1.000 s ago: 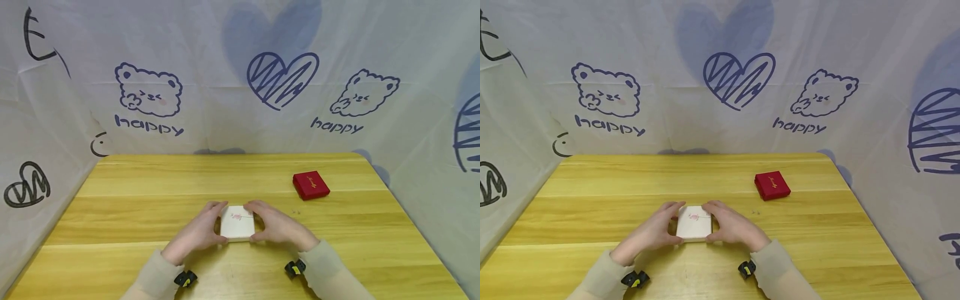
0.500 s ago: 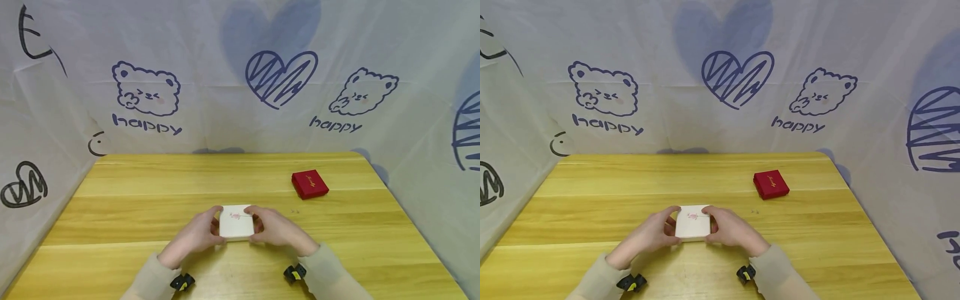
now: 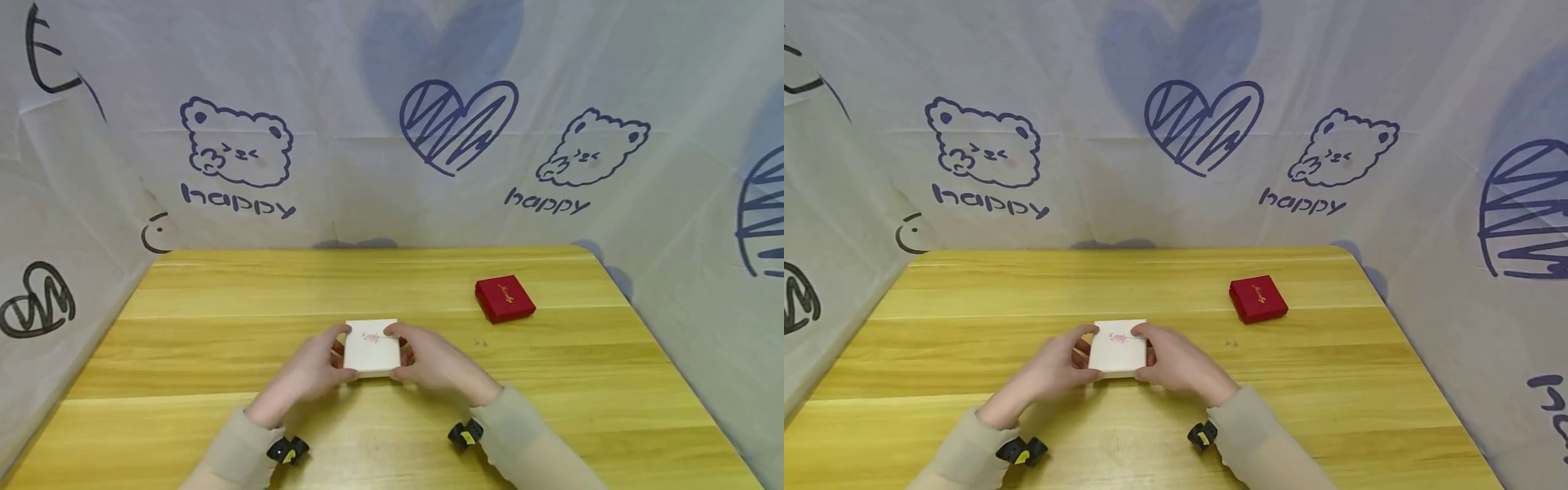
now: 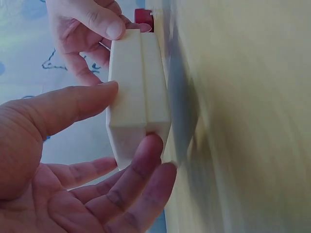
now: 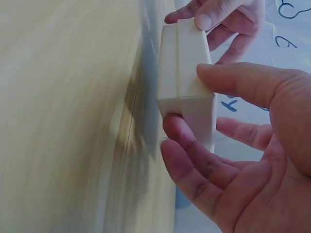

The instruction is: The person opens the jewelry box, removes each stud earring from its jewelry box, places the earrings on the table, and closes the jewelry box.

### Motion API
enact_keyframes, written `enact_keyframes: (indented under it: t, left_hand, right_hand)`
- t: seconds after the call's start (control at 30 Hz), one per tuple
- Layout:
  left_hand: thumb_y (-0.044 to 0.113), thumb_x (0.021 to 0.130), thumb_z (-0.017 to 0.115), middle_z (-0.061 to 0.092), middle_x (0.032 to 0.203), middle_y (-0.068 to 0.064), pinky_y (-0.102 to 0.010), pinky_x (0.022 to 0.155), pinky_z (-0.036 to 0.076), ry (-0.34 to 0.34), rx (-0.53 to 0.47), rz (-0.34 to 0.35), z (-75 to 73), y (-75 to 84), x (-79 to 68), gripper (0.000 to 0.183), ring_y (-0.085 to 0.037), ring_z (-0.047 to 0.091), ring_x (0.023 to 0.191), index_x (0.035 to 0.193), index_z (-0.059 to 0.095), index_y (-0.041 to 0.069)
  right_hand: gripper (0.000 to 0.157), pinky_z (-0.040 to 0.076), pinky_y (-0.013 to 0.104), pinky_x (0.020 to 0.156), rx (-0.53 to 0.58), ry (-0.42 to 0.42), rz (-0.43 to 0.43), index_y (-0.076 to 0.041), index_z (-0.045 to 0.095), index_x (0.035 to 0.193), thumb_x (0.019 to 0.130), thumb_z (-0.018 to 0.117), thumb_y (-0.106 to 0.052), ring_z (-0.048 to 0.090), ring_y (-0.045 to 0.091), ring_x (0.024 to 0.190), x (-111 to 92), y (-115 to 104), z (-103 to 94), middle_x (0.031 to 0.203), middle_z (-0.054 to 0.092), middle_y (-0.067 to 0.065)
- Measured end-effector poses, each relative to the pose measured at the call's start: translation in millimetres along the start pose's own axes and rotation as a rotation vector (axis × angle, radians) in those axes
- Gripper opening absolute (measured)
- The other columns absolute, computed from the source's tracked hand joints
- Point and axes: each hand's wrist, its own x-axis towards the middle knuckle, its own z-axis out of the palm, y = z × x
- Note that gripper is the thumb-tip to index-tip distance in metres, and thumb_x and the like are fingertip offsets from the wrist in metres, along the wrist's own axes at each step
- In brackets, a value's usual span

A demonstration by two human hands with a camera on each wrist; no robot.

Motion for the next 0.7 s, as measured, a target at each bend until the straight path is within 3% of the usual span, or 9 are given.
enact_keyframes:
  t: [0.5, 0.7]
  left_hand:
    - [0.019, 0.087, 0.076, 0.064, 0.107, -0.017, -0.038, 0.073, 0.054, 0.046, 0.068, -0.012, -37.5, -32.6, 13.9, 0.07, -0.024, 0.063, 0.089, 0.143, 0.042, -0.005]
    - [0.021, 0.097, 0.063, 0.063, 0.111, -0.023, -0.043, 0.076, 0.054, 0.07, 0.079, -0.036, -52.1, -46.7, 21.7, 0.06, -0.03, 0.063, 0.094, 0.145, 0.039, -0.006]
  right_hand:
    - [0.054, 0.05, 0.025, 0.072, 0.05, 0.036, -0.01, -0.009, 0.05, 0.142, 0.093, 0.069, -0.018, 0.057, 0.011, 0.087, 52, -15, 17.0, 0.112, 0.06, 0.004]
    - [0.048, 0.047, 0.025, 0.07, 0.031, 0.052, -0.016, -0.01, 0.053, 0.14, 0.094, 0.067, -0.016, 0.055, 0.012, 0.082, 76, -26, 25.0, 0.099, 0.06, 0.001]
